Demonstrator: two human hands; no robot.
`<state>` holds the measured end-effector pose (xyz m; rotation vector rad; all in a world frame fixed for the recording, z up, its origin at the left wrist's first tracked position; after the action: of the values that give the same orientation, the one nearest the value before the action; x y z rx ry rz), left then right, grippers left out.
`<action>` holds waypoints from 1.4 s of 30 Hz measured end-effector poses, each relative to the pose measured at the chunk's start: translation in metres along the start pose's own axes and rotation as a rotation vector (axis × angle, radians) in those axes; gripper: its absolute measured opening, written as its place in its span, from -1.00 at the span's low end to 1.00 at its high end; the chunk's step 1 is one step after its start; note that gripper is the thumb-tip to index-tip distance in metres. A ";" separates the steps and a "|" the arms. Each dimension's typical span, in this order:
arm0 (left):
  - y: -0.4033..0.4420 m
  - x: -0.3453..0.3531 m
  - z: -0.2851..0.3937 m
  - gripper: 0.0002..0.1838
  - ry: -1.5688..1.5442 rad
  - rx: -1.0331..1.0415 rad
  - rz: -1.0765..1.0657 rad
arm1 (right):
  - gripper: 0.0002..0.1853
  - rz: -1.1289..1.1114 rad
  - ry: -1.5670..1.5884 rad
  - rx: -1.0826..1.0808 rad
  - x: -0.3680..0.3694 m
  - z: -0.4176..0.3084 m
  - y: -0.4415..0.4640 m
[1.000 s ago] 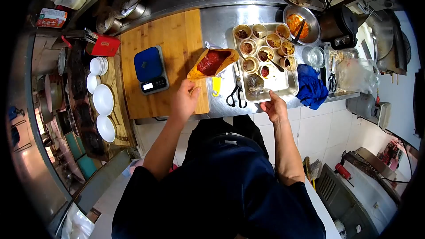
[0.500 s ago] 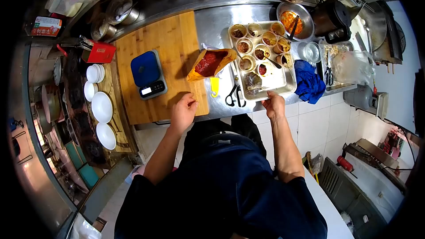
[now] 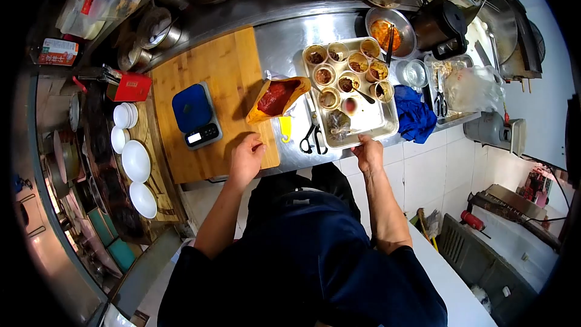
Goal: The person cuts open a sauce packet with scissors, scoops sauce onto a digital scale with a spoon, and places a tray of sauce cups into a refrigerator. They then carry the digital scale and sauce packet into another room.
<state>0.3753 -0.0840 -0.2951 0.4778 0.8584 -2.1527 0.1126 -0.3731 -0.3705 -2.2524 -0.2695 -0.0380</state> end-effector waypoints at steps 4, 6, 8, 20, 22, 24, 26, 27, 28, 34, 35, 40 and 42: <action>0.003 0.010 -0.010 -0.63 -0.049 0.027 -0.018 | -0.75 -0.005 0.000 -0.001 -0.003 0.000 -0.006; 0.003 0.011 -0.007 -0.63 -0.013 0.019 -0.043 | -0.76 0.006 -0.002 -0.006 -0.004 0.001 -0.010; 0.003 0.010 0.002 -0.64 -0.009 0.032 -0.050 | -0.77 0.017 0.005 0.004 -0.003 -0.001 -0.017; 0.003 0.019 0.022 -0.65 0.016 0.085 -0.120 | -0.76 0.011 0.035 0.039 -0.011 0.012 -0.027; 0.005 0.025 0.033 -0.66 0.026 0.153 -0.135 | -0.76 0.019 0.002 0.055 -0.014 0.018 -0.024; 0.003 0.030 0.031 -0.67 0.000 0.102 -0.164 | -0.75 0.029 0.014 0.069 -0.018 0.023 -0.026; 0.002 0.035 0.031 -0.67 -0.022 0.146 -0.174 | -0.75 0.042 0.037 0.077 -0.020 0.025 -0.031; 0.000 0.036 0.035 -0.69 -0.007 0.140 -0.182 | -0.75 0.049 0.043 0.071 -0.022 0.027 -0.034; -0.001 0.037 0.038 -0.70 0.008 0.132 -0.189 | -0.75 0.037 0.058 0.066 -0.023 0.029 -0.037; 0.000 0.049 0.035 -0.64 -0.023 0.120 -0.282 | -0.74 0.062 0.081 0.080 -0.037 0.049 -0.053; 0.002 0.054 0.029 -0.64 -0.018 0.117 -0.288 | -0.74 0.071 0.083 0.087 -0.039 0.052 -0.058; 0.005 0.089 0.022 -0.61 -0.266 -0.072 -0.521 | -0.76 0.108 0.150 0.063 -0.048 0.063 -0.083; 0.001 0.099 0.032 -0.58 -0.254 -0.128 -0.559 | -0.77 0.107 0.125 0.080 -0.054 0.069 -0.087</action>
<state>0.3100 -0.1580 -0.3291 -0.1223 1.0633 -2.5619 0.0372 -0.2761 -0.3557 -2.1713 -0.0816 -0.1087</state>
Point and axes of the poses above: each hand's wrist, its own y-axis towards the middle knuckle, its own x-axis out of the palm, z = x × y, the point moved 5 cm from there along y, towards the middle knuckle, and after that the axes turned 2 degrees about -x, right-handed, at the moved point
